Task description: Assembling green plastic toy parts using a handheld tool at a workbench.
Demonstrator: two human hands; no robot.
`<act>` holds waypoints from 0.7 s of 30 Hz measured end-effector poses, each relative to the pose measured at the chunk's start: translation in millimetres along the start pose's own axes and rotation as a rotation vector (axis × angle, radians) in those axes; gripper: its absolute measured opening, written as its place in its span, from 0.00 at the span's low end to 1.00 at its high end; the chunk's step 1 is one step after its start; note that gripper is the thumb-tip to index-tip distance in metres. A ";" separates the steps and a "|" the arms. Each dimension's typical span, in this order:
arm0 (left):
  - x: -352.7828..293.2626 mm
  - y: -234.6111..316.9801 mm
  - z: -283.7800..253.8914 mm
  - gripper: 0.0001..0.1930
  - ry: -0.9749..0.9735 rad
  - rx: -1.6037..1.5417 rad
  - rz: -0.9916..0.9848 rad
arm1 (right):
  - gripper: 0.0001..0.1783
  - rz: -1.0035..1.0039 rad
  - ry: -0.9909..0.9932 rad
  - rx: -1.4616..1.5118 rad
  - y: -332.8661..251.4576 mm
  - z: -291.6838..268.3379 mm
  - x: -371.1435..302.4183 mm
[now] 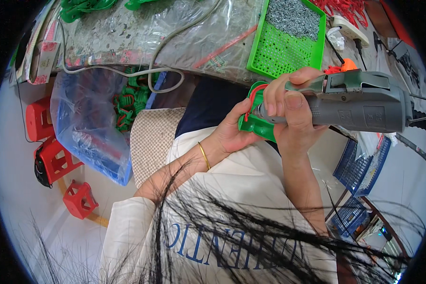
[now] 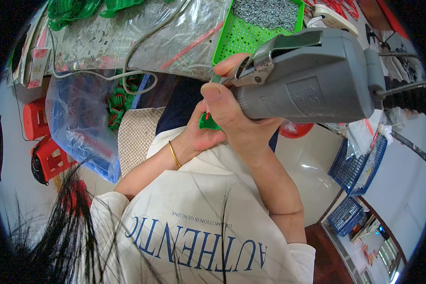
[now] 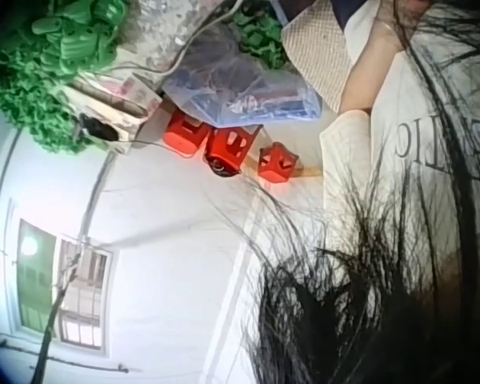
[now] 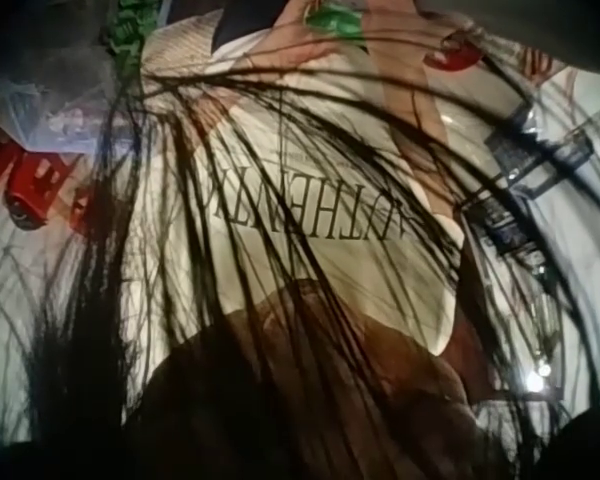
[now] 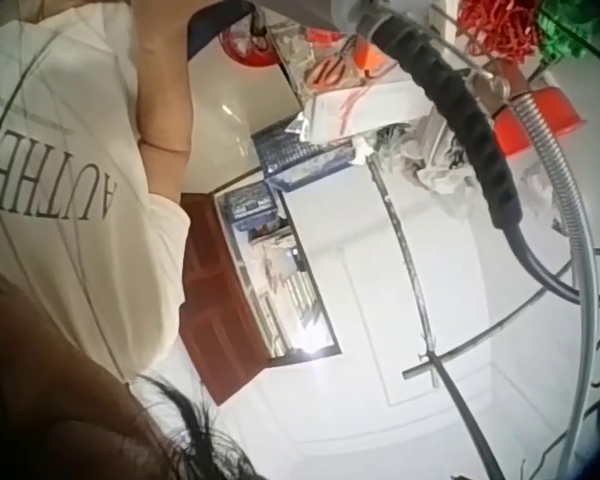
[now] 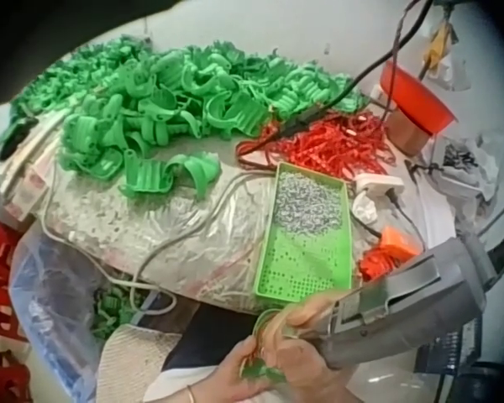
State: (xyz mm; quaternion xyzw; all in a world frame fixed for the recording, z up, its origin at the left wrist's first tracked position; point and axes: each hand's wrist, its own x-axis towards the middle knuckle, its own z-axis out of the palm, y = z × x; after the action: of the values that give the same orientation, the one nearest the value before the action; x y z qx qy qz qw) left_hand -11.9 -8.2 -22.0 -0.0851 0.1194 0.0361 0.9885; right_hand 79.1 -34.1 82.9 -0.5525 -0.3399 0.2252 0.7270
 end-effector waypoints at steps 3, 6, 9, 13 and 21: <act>0.9 0.0 -2.5 0.32 -0.007 -0.008 0.005 | 0.14 0.001 -0.008 -0.003 0.1 1.1 -0.5; 1.0 0.2 -3.6 0.32 -0.009 -0.004 0.010 | 0.14 -0.029 -0.035 -0.005 3.0 0.2 -1.5; 0.1 -0.3 -1.4 0.31 0.001 -0.009 0.009 | 0.13 -0.022 -0.052 -0.025 2.8 -0.8 -1.7; -0.3 -0.4 -3.6 0.31 -0.013 -0.020 0.001 | 0.13 0.000 -0.057 -0.006 4.4 -1.2 -3.4; 1.7 0.4 -4.6 0.30 -0.053 -0.028 -0.010 | 0.14 -0.084 -0.132 -0.113 11.0 -9.5 -3.4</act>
State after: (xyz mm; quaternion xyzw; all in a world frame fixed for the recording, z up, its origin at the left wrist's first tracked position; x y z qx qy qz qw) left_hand -11.3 -8.6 -26.8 -0.0984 0.0920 0.0348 0.9903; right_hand 84.5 -39.6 70.0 -0.5619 -0.4218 0.2109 0.6796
